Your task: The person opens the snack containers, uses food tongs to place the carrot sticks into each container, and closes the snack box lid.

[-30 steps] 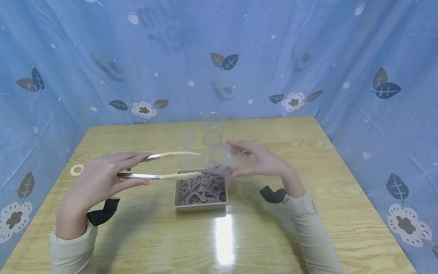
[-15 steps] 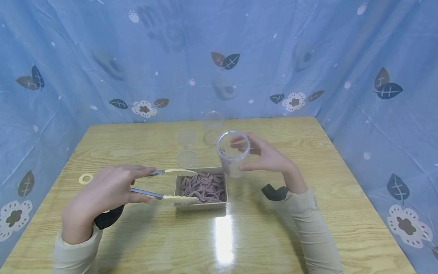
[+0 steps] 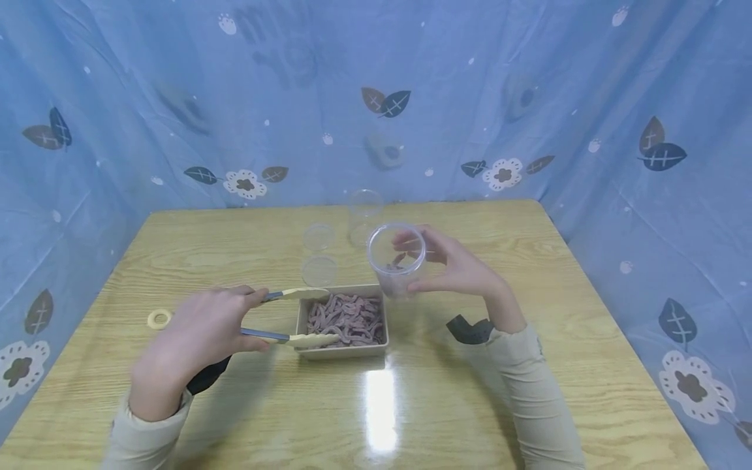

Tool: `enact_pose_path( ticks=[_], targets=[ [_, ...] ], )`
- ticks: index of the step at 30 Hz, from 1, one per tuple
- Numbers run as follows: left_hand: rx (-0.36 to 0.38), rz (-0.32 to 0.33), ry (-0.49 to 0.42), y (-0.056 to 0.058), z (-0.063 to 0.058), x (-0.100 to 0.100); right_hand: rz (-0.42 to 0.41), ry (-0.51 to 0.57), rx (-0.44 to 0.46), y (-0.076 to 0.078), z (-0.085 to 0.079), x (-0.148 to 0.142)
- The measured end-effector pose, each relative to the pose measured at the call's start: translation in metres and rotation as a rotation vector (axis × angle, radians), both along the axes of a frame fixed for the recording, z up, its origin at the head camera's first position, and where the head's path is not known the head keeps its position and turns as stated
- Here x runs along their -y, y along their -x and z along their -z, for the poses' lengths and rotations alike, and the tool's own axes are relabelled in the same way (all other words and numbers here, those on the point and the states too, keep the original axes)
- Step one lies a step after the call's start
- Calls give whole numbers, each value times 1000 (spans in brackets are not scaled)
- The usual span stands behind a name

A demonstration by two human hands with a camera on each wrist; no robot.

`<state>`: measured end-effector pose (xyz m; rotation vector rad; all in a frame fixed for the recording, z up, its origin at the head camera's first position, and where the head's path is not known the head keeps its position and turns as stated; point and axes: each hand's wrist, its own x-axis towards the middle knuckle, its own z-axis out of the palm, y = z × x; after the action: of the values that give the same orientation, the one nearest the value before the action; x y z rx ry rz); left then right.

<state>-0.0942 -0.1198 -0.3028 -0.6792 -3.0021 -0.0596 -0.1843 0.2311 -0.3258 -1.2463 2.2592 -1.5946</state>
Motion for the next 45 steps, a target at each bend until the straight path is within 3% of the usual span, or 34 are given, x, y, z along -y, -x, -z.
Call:
enact_pose_path(
  ticks=[7, 12, 19, 28, 45],
  targets=[
    [90, -43, 44, 7, -7, -16, 14, -25, -6, -4, -3, 3],
    [136, 36, 58, 17, -8, -15, 23, -45, -16, -6, -4, 3],
    [269, 132, 55, 37, -9, -9, 20, -65, -45, 8, 14, -5],
    [390, 169, 136, 49, -20, -5, 49, -67, -59, 9, 13, -9],
    [312, 237, 234, 51, -13, 3, 73, -75, -87, 7, 10, -10]
  ],
)
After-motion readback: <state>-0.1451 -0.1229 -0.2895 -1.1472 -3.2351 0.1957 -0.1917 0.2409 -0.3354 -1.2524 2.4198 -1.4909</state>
